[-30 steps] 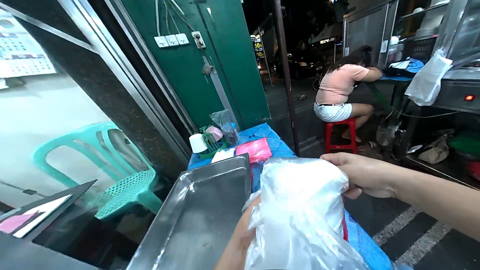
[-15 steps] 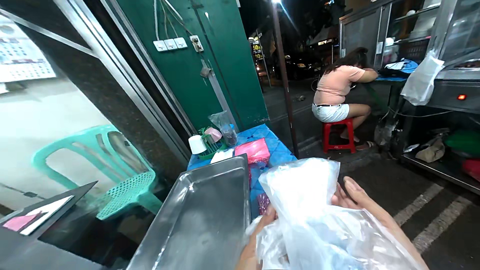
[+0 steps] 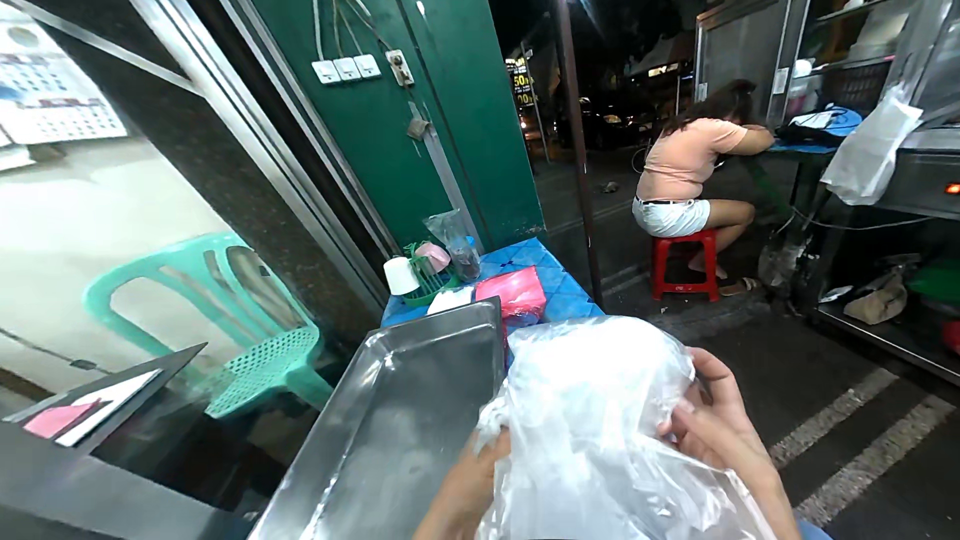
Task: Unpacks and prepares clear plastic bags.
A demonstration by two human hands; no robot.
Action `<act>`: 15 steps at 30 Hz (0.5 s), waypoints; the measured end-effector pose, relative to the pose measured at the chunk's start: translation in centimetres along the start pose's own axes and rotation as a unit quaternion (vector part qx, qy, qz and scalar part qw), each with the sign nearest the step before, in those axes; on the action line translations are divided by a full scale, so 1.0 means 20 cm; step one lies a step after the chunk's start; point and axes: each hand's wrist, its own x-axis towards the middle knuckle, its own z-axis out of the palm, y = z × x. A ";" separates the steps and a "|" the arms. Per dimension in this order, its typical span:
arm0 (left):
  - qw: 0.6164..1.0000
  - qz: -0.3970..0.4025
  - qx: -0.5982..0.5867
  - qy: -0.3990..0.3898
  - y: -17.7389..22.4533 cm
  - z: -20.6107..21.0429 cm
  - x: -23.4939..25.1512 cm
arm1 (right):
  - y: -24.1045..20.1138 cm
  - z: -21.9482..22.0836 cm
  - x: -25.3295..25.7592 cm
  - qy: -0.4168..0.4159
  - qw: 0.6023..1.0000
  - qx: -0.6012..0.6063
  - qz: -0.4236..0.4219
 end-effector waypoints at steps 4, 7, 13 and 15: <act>0.992 0.064 0.026 -0.103 0.17 0.07 0.05 | -0.05 -0.02 0.01 -0.031 0.988 -0.147 -0.041; 0.964 0.176 0.155 -0.122 0.22 0.07 0.12 | -0.12 -0.03 0.04 -0.027 0.983 -0.182 -0.021; 0.941 0.258 0.206 -0.070 0.18 0.17 0.15 | -0.10 -0.02 0.02 0.016 0.988 -0.146 -0.039; 0.963 0.207 0.163 -0.060 0.07 0.16 0.13 | -0.08 -0.02 0.01 0.020 0.989 -0.131 -0.061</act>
